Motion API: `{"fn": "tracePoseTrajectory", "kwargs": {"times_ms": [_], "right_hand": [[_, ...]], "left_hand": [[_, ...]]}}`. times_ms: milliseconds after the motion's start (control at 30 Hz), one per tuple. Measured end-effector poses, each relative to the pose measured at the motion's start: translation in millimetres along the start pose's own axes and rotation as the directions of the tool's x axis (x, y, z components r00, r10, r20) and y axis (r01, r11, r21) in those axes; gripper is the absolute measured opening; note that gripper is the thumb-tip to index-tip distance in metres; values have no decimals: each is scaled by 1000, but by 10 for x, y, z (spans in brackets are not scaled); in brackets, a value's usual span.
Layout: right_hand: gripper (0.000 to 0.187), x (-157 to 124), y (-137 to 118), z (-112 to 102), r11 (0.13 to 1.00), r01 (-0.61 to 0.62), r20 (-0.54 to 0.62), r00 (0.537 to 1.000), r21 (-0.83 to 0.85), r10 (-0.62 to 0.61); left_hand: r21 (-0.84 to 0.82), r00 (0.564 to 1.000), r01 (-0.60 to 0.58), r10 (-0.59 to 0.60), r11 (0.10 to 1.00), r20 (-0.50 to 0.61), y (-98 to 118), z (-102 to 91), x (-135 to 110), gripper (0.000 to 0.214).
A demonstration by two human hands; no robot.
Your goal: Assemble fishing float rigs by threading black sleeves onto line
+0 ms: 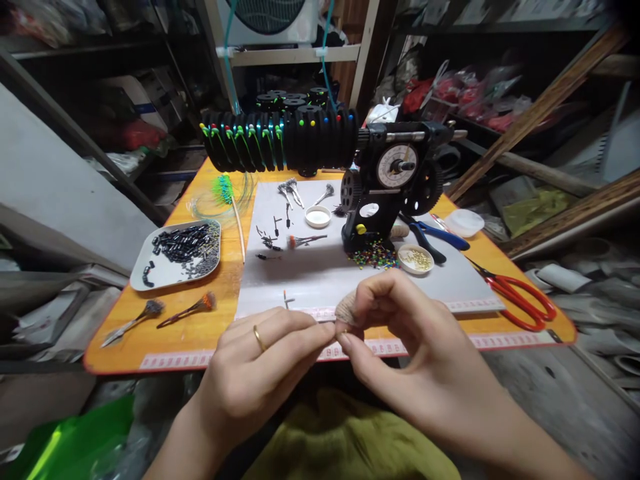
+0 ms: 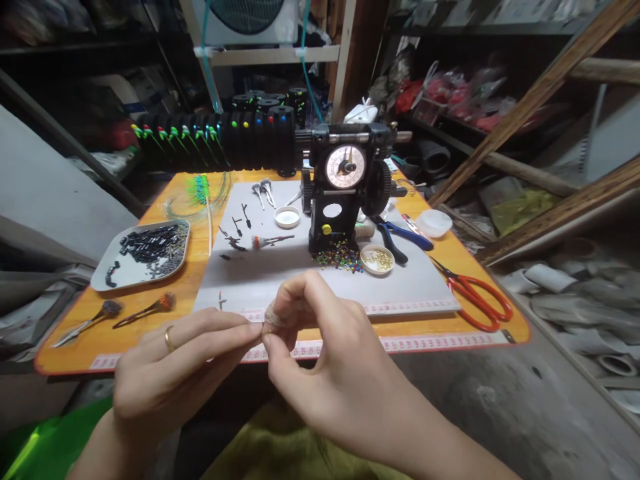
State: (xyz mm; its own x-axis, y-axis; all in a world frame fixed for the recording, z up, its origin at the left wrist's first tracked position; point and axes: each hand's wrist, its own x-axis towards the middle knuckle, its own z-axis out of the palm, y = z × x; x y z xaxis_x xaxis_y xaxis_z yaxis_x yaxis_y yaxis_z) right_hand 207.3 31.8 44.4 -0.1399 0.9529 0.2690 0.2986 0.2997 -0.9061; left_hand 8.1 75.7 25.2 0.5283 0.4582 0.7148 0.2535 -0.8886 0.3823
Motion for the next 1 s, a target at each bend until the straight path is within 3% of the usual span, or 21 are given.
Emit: {"fn": "tracePoseTrajectory", "kwargs": {"times_ms": [67,133,233,300,333,400,433,533,633,867,1000], "right_hand": [[31,11,16,32,989,-24,-14,1000,148,27],[36,24,33,88,941,-27,-44,998,336,44],[38,33,53,175,889,97,-173,985,447,-21],[39,27,61,190,918,291,-268,938,269,-218],[40,21,65,177,914,388,-253,902,122,-349],[40,8,75,118,835,531,-103,831,-148,-546],[39,3,81,80,788,568,-9,810,-236,-586],[38,-1,93,-5,748,554,111,824,-366,-556],[38,8,83,0,796,488,46,861,-358,-507],[35,-22,85,60,876,417,-53,896,-241,-441],[30,-26,114,19,824,436,68,894,-361,-443]], "left_hand": [[22,999,11,-10,1000,-37,13,0,-17,27],[-54,993,97,-101,994,-65,47,15,-33,28],[-239,957,245,-274,939,-96,120,40,-53,29],[-290,928,306,-352,907,-120,165,38,-67,28],[-296,916,334,-382,895,-120,183,29,-75,27],[-309,895,384,-433,870,-107,207,-1,-93,25],[-314,888,400,-449,861,-100,213,-19,-102,25],[-312,885,412,-457,856,-88,211,-55,-119,25],[-309,887,411,-455,858,-82,198,-55,-117,26],[-307,874,448,-484,840,-47,187,-27,-121,24],[-263,870,472,-493,841,-15,190,-59,-87,21]]}}
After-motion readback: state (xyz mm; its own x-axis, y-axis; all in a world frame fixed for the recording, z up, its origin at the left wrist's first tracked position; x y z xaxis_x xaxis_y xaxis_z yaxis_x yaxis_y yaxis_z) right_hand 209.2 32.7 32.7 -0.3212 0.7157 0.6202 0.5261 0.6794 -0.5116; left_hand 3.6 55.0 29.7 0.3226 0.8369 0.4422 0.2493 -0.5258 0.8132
